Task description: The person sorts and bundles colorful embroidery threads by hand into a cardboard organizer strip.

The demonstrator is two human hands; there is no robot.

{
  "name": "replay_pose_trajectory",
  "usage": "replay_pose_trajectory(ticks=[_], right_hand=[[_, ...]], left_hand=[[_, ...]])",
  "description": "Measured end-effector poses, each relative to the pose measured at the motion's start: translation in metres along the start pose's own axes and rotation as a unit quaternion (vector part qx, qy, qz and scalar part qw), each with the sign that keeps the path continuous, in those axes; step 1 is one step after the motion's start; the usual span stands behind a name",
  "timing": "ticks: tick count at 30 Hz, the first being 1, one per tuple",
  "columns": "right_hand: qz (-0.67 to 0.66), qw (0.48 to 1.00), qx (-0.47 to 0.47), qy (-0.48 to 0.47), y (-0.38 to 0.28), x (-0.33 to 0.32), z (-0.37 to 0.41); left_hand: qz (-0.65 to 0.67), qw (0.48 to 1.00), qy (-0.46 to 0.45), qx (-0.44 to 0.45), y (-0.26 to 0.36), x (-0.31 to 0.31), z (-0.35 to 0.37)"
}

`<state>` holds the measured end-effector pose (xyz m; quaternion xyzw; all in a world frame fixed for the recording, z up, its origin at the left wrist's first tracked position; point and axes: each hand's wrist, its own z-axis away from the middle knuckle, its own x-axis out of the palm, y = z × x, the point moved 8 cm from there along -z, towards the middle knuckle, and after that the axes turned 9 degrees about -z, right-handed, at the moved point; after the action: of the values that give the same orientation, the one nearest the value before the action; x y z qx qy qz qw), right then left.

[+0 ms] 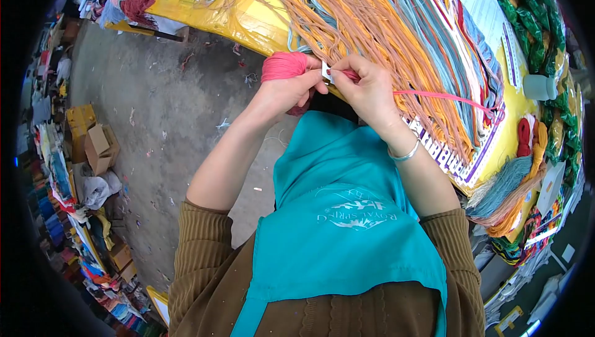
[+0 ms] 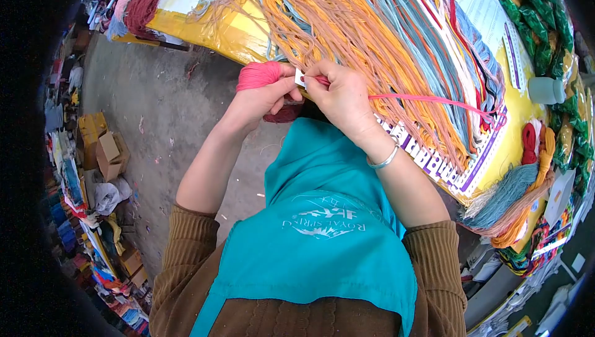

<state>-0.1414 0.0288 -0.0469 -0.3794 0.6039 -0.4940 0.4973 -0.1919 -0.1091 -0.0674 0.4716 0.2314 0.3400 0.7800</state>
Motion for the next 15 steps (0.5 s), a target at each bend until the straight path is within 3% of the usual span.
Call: replay_pose_trajectory(ticks=[3,8,12,15], right_hand=[[0.002,1.000,-0.018,0.015,0.001,-0.001,-0.001],[0.074,0.996,0.020,-0.035,-0.006,0.003,-0.008],[0.128,0.989,0.041,-0.063,-0.014,0.006,-0.012],[0.184,0.980,0.043,-0.066,-0.017,0.008,-0.015]], left_hand=[[-0.023,1.000,-0.005,-0.005,-0.004,0.000,-0.004],[-0.052,0.995,0.067,0.044,0.000,-0.024,0.000],[0.018,0.998,0.068,-0.005,-0.005,-0.037,0.003],[0.087,0.996,0.019,-0.022,0.001,-0.027,0.005]])
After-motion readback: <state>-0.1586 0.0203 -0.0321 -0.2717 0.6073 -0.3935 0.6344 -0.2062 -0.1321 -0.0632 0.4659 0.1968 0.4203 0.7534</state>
